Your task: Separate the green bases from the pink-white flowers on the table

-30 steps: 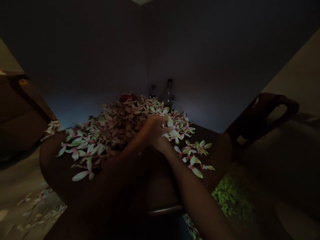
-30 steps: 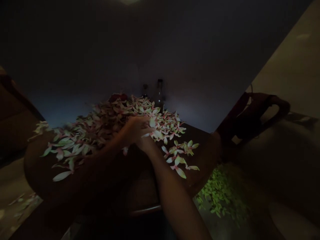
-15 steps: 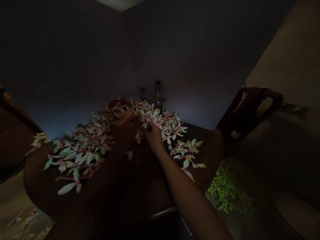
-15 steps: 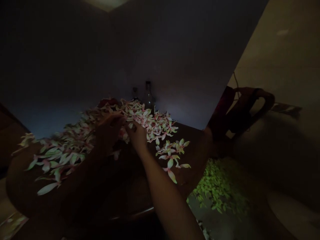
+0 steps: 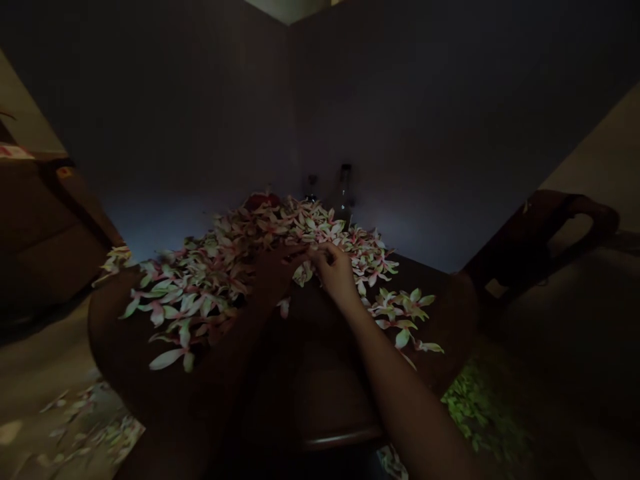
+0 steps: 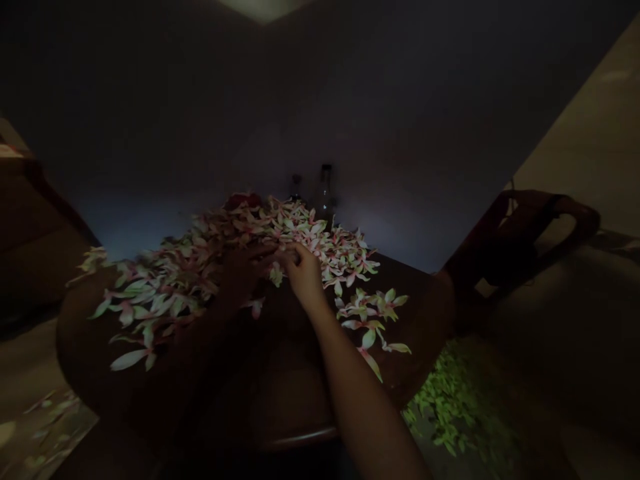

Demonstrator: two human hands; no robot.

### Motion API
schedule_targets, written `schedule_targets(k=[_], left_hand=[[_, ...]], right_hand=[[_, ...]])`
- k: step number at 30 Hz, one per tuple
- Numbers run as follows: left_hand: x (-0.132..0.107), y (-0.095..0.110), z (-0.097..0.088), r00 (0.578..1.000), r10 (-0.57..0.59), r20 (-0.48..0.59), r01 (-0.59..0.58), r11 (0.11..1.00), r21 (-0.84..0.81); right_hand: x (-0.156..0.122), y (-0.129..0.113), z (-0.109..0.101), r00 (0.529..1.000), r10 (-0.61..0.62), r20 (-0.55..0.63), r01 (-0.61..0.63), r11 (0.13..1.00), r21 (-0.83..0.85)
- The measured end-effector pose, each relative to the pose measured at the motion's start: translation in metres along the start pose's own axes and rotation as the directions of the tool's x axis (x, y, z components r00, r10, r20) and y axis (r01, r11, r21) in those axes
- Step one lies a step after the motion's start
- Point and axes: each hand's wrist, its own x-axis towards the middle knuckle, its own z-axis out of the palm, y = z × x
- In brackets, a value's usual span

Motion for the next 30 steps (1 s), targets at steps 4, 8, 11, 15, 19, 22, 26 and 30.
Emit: schedule_targets(k=[4, 8, 11, 15, 19, 22, 26, 30], left_hand=[[-0.001, -0.004, 0.000, 0.995, -0.063, 0.079, 0.071, 0.992, -0.105], [0.000, -0.003, 0.002, 0.993, -0.044, 0.109, 0.059, 0.988, -0.140], [-0.001, -0.001, 0.002, 0.992, -0.071, 0.106, 0.089, 0.980, -0.180], [-0.001, -0.003, 0.002, 0.990, -0.085, 0.115, 0.109, 0.968, -0.224], [0.000, -0.006, 0.004, 0.986, -0.099, 0.134, 0.132, 0.956, -0.261], [0.001, -0.007, 0.005, 0.987, -0.108, 0.119, 0.135, 0.960, -0.245], [0.001, -0.008, 0.006, 0.990, -0.104, 0.094, 0.126, 0.956, -0.265], [0.001, -0.009, 0.005, 0.996, -0.062, 0.062, 0.077, 0.963, -0.257]], right_hand=[[0.000, -0.006, -0.004, 0.998, 0.067, 0.015, -0.068, 0.994, 0.085], [0.001, -0.004, -0.006, 0.995, 0.102, 0.016, -0.103, 0.991, 0.083], [0.002, -0.001, -0.006, 0.997, 0.071, 0.012, -0.072, 0.996, 0.058], [0.002, 0.000, -0.006, 0.998, 0.065, -0.005, -0.065, 0.997, 0.038], [0.002, 0.001, -0.007, 0.998, 0.059, 0.006, -0.059, 0.997, 0.041], [0.003, 0.004, -0.008, 0.998, 0.067, 0.020, -0.068, 0.997, 0.033], [0.004, 0.005, -0.008, 0.997, 0.073, 0.039, -0.074, 0.997, 0.015], [0.003, 0.002, -0.007, 0.999, 0.030, 0.039, -0.031, 0.999, 0.018]])
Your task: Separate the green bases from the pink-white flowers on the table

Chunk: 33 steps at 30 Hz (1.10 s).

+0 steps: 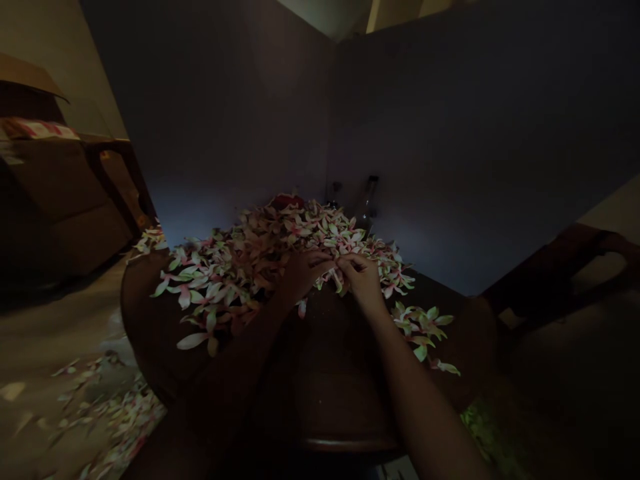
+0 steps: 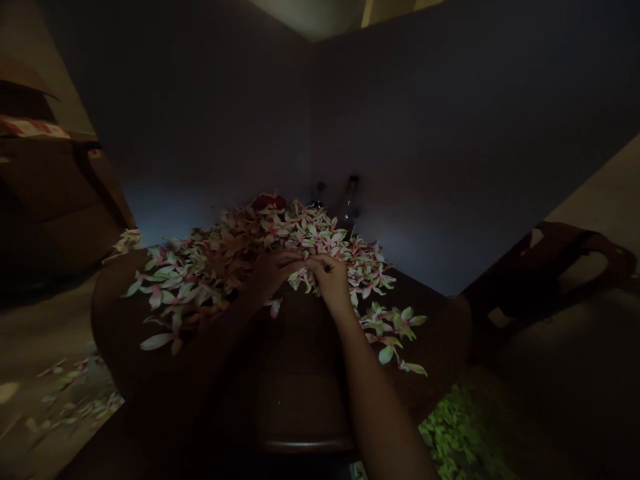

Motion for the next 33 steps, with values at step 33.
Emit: schedule_targets(k=[33], left_hand=[[0.0007, 0.0030, -0.0068, 0.999, -0.026, 0.033, 0.023, 0.997, 0.070]], right_hand=[[0.0030, 0.0031, -0.0018, 0.999, 0.006, -0.042, -0.007, 0.999, -0.035]])
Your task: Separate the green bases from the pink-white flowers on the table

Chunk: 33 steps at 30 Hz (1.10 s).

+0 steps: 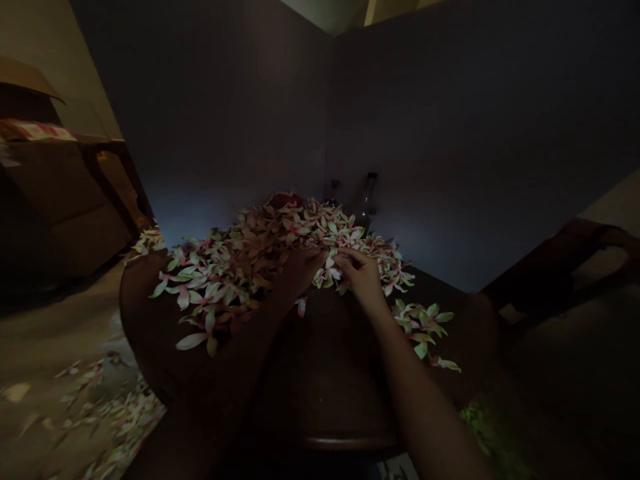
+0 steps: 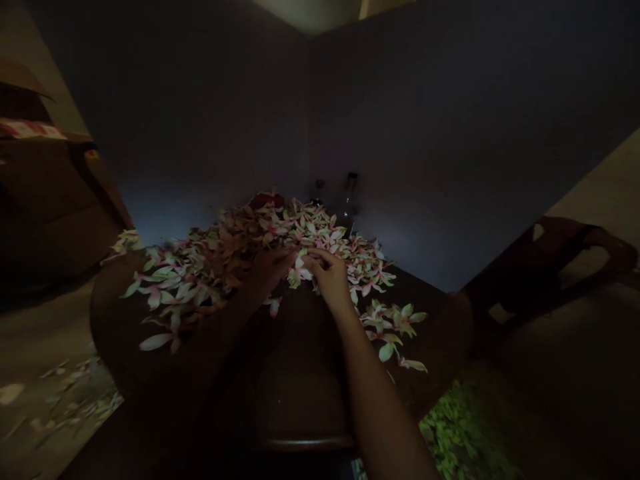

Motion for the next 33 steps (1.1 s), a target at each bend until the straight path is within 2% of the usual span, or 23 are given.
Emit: schedule_targets(k=[4, 6, 9, 11, 12, 14, 16, 19, 24, 29, 33], left_hand=[[0.003, -0.006, -0.003, 0.998, 0.043, -0.044, -0.038, 0.994, 0.104], [0.002, -0.007, -0.003, 0.988, 0.036, -0.152, -0.014, 0.989, 0.144], [-0.001, -0.007, -0.002, 0.941, 0.000, -0.338, 0.065, 0.981, 0.180], [-0.003, -0.006, 0.000, 0.911, 0.023, -0.411, 0.074, 0.973, 0.218], [-0.004, -0.006, 0.001, 0.904, 0.059, -0.423, 0.054, 0.967, 0.249], [-0.006, -0.006, 0.005, 0.903, 0.154, -0.402, -0.014, 0.944, 0.329], [-0.007, -0.006, 0.008, 0.907, 0.247, -0.340, -0.107, 0.918, 0.382], [-0.008, -0.005, 0.011, 0.916, 0.308, -0.256, -0.209, 0.912, 0.352], [-0.006, 0.002, 0.011, 0.957, 0.201, -0.210, -0.162, 0.968, 0.189], [-0.005, 0.005, 0.013, 0.972, 0.068, -0.227, -0.070, 0.998, -0.002], [-0.004, 0.007, 0.013, 0.983, 0.022, -0.181, -0.027, 0.999, -0.024]], right_hand=[[0.002, 0.000, -0.004, 0.996, -0.028, 0.082, 0.030, 0.999, -0.026], [0.002, -0.001, -0.005, 0.996, -0.045, 0.082, 0.049, 0.998, -0.048], [-0.002, -0.006, -0.002, 0.986, -0.166, 0.003, 0.163, 0.965, -0.203], [-0.006, -0.010, 0.002, 0.980, -0.198, -0.007, 0.188, 0.941, -0.280], [-0.008, -0.012, 0.005, 0.985, -0.171, 0.019, 0.170, 0.946, -0.277], [-0.011, -0.016, 0.010, 0.990, -0.063, 0.126, 0.089, 0.974, -0.210], [-0.012, -0.019, 0.014, 0.975, 0.037, 0.219, -0.007, 0.990, -0.138], [-0.012, -0.021, 0.016, 0.962, 0.136, 0.237, -0.127, 0.990, -0.054], [-0.009, -0.020, 0.011, 0.965, 0.211, 0.157, -0.224, 0.972, 0.071], [-0.005, -0.013, 0.010, 0.978, 0.199, 0.068, -0.209, 0.952, 0.222], [-0.001, -0.009, 0.007, 0.984, 0.178, 0.026, -0.179, 0.961, 0.212]])
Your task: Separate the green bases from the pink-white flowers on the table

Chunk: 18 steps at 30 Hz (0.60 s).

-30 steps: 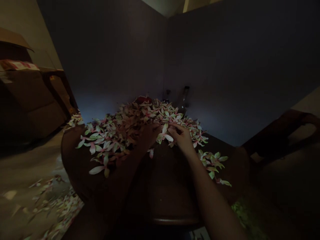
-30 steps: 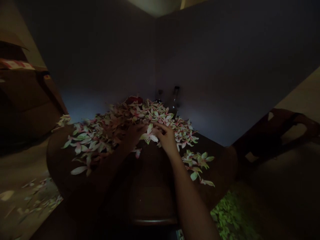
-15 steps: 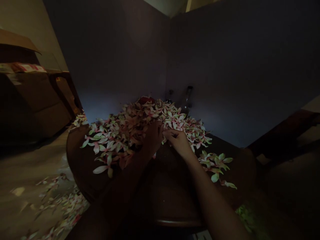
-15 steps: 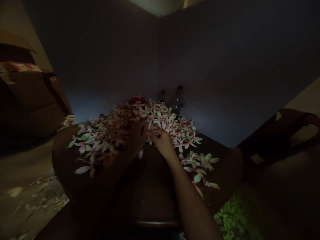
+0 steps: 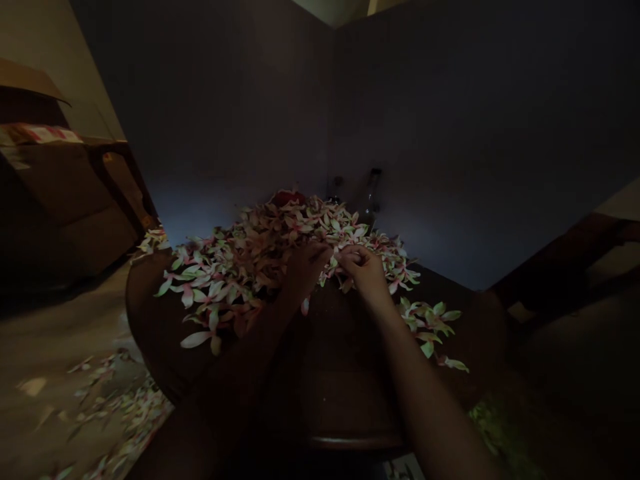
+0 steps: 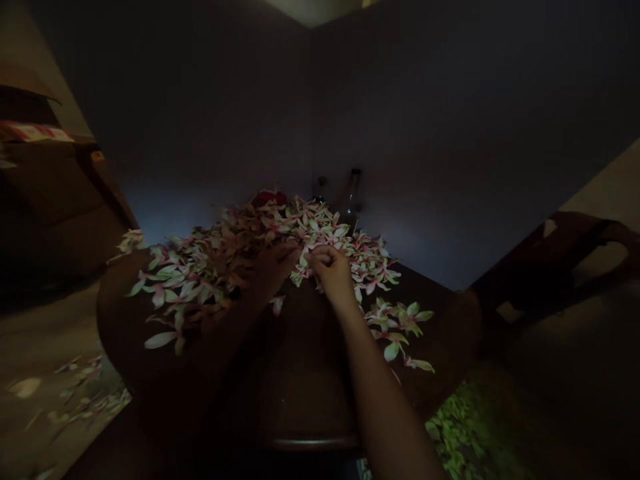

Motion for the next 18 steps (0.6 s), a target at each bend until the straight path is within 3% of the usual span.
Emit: schedule_targets(k=[5, 8, 14, 18], left_hand=[[0.001, 0.002, -0.006, 0.993, 0.019, 0.121, -0.032, 0.994, 0.107], [-0.001, -0.001, -0.004, 0.991, 0.065, 0.116, -0.087, 0.976, 0.198], [-0.004, -0.012, 0.002, 0.987, 0.141, -0.073, -0.109, 0.936, 0.335], [0.000, -0.016, -0.007, 0.971, 0.065, -0.231, 0.022, 0.934, 0.356]], right_hand=[[0.001, 0.003, -0.005, 0.999, -0.047, 0.023, 0.050, 0.986, -0.159], [0.001, 0.004, -0.006, 0.993, -0.112, 0.040, 0.119, 0.945, -0.306], [-0.003, 0.000, -0.003, 0.992, -0.102, 0.069, 0.121, 0.911, -0.393], [-0.005, -0.002, -0.001, 0.991, -0.130, 0.032, 0.132, 0.900, -0.415]])
